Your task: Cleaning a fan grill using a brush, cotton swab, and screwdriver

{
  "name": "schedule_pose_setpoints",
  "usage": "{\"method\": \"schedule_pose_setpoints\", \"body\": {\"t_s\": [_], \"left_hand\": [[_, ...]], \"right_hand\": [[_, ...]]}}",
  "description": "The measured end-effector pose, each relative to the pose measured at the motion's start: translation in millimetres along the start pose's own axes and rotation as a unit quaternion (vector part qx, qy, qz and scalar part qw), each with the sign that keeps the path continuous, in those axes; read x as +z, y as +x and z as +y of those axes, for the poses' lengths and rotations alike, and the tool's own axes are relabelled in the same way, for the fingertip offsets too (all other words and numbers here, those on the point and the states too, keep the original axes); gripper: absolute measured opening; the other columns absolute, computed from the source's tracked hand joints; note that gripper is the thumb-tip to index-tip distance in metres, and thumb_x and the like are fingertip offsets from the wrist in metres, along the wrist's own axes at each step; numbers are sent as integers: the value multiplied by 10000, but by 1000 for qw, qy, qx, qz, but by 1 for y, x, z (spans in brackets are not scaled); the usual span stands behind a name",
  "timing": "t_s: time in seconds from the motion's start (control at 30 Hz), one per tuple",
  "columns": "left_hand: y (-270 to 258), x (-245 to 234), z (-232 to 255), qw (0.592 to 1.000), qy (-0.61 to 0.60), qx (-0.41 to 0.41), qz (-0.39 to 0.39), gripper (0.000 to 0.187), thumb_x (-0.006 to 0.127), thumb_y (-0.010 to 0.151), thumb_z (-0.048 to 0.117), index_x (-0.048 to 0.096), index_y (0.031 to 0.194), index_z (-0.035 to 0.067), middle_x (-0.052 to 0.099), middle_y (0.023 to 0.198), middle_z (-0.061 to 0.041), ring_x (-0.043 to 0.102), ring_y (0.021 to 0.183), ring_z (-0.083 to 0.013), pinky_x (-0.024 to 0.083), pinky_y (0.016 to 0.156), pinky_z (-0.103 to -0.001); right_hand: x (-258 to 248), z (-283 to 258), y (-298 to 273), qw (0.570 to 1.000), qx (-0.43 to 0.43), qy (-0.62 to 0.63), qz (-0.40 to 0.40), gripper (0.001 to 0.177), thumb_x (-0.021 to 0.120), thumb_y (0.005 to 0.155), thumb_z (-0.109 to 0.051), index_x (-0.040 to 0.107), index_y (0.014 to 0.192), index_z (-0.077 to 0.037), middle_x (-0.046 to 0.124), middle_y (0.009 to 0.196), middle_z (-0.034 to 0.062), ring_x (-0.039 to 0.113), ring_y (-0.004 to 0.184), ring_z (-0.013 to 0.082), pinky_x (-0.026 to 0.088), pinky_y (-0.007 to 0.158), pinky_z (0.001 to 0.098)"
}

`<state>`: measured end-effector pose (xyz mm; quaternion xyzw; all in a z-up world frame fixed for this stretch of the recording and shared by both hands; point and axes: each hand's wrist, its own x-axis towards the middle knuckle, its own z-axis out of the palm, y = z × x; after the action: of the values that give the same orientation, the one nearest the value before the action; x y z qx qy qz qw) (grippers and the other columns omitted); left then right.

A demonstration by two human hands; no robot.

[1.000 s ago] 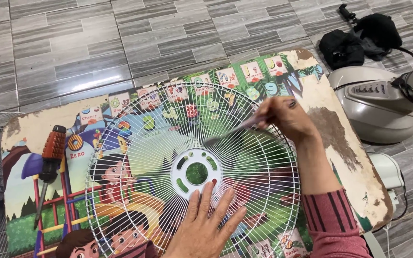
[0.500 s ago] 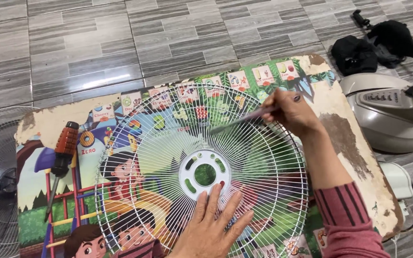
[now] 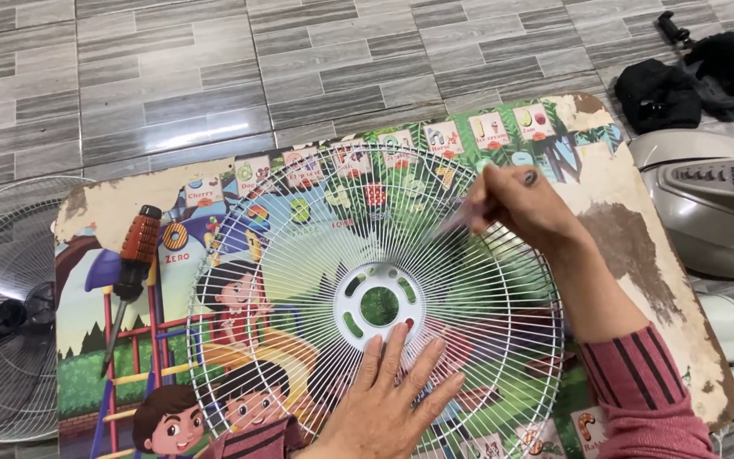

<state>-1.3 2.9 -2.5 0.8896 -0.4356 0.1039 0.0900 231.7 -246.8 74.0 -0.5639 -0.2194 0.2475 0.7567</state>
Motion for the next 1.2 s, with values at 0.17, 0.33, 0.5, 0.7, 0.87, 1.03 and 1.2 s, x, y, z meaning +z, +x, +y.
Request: {"method": "schedule_pose_setpoints", "body": {"t_s": [0.17, 0.33, 0.5, 0.7, 0.87, 1.03, 1.2], "left_hand": [[0, -9, 1, 999, -40, 0, -4, 889, 587, 797, 455, 236, 1574, 206, 58, 1654, -261, -71, 1464, -577, -122, 1157, -720], [0, -9, 0, 999, -31, -4, 5, 856, 577, 813, 428, 251, 1570, 196, 50, 1651, -281, -61, 1467, -579, -97, 1154, -727], [-2, -6, 0, 999, -36, -1, 2, 935, 597, 803, 606, 243, 1569, 205, 65, 1661, -256, -52, 1469, -586, -67, 1160, -726], [-3, 3, 3, 1000, -17, -17, 13, 754, 482, 898, 447, 256, 1586, 235, 126, 1665, -217, -31, 1486, -573, -60, 1166, -716], [1, -8, 1, 980, -196, -10, -39, 700, 512, 909, 273, 306, 1565, 140, 117, 1655, -278, -29, 1441, -619, -66, 1096, -759], [-1, -4, -1, 996, -89, 1, -1, 857, 556, 877, 614, 284, 1573, 195, 107, 1658, -269, -17, 1454, -609, -46, 1131, -748], [-1, -3, 1, 992, -127, -4, -9, 758, 526, 889, 400, 287, 1571, 172, 122, 1653, -262, -16, 1451, -606, -61, 1125, -743]], "right_hand": [[-36, 24, 13, 942, 22, 46, 332, 382, 540, 1071, -385, 641, 887, -66, 694, 817, 116, 689, 673, 163, 612, 628, 246], [-35, 23, 8, 965, 2, 52, 259, 350, 618, 1036, -379, 678, 846, -92, 696, 766, 88, 657, 637, 200, 581, 597, 342], [-35, 20, 19, 967, 52, 45, 247, 401, 520, 1099, -371, 617, 838, -82, 672, 746, 115, 654, 639, 197, 594, 639, 314], [-26, 19, 21, 986, 18, -35, 161, 431, 484, 1060, -449, 664, 804, -154, 679, 722, 48, 680, 667, 172, 636, 867, 426], [-13, 17, 25, 986, 53, 17, 156, 325, 657, 990, -330, 695, 817, -56, 705, 754, 121, 696, 632, 189, 624, 582, 272], [-5, 20, 34, 932, 24, 33, 359, 403, 607, 979, -424, 631, 955, -22, 692, 850, 117, 730, 733, 179, 654, 675, 228], [0, 16, 22, 988, 30, -48, 143, 411, 595, 1019, -402, 710, 851, -46, 735, 750, 109, 701, 597, 165, 606, 549, 250]]}}
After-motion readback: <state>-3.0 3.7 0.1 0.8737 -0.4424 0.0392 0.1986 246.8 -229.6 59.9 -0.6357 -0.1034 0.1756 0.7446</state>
